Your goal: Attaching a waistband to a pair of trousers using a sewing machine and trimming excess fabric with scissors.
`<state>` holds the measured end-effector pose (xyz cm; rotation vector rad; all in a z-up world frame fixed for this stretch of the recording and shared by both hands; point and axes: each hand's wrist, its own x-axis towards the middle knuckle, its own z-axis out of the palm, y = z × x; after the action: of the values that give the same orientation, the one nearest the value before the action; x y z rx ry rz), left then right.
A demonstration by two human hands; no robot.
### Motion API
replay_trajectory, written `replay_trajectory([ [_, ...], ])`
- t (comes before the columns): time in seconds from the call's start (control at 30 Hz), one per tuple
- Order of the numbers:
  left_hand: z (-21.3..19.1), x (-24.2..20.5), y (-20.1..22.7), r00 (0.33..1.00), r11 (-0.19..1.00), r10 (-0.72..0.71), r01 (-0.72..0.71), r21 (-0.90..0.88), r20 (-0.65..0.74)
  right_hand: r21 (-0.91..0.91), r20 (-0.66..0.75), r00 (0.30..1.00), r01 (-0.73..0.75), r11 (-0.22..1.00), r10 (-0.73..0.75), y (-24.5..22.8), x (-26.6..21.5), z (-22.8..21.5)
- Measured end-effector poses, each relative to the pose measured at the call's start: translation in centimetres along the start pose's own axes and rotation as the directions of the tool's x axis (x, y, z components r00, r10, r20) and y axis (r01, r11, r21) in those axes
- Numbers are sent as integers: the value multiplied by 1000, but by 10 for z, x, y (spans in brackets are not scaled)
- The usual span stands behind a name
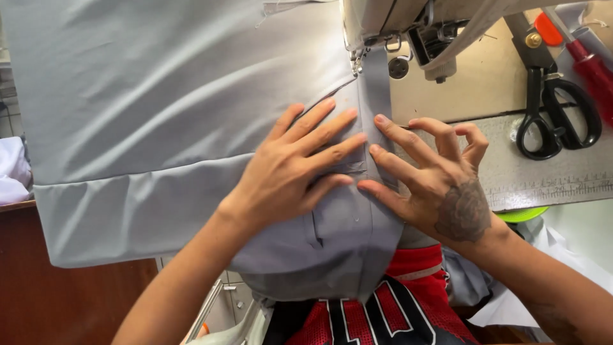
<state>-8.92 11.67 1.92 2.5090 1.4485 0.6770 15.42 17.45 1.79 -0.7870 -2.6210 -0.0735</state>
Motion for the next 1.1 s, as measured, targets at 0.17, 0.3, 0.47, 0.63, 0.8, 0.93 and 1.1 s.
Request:
replay_trajectory([
  [0.17,-1,-7,-18,994,993,98,-100,64,45,-31,20,1000,-12,999,13,0,0,-1],
  [0.3,0,-5,-22,992,993,99,-103,58,73,-28,29,999,-14,999,15,1,2,0],
  [0.47,-3,-1,-26,988,990,124,-129,58,90,-45,43,999,-21,999,23,2,4,2],
  [0.63,-5,5,-32,987,990,133,-137,46,87,-39,43,999,-27,999,29,5,9,3],
  [0.8,-7,11,-39,986,989,142,-145,33,86,-61,25,999,-28,998,30,8,16,6],
  [0.93,-8,17,-46,985,988,152,-153,3,81,-71,18,1000,-18,997,20,13,20,10],
  [1.1,-10,25,-57,983,986,168,-168,-13,71,-110,8,1000,-20,994,20,19,28,15],
])
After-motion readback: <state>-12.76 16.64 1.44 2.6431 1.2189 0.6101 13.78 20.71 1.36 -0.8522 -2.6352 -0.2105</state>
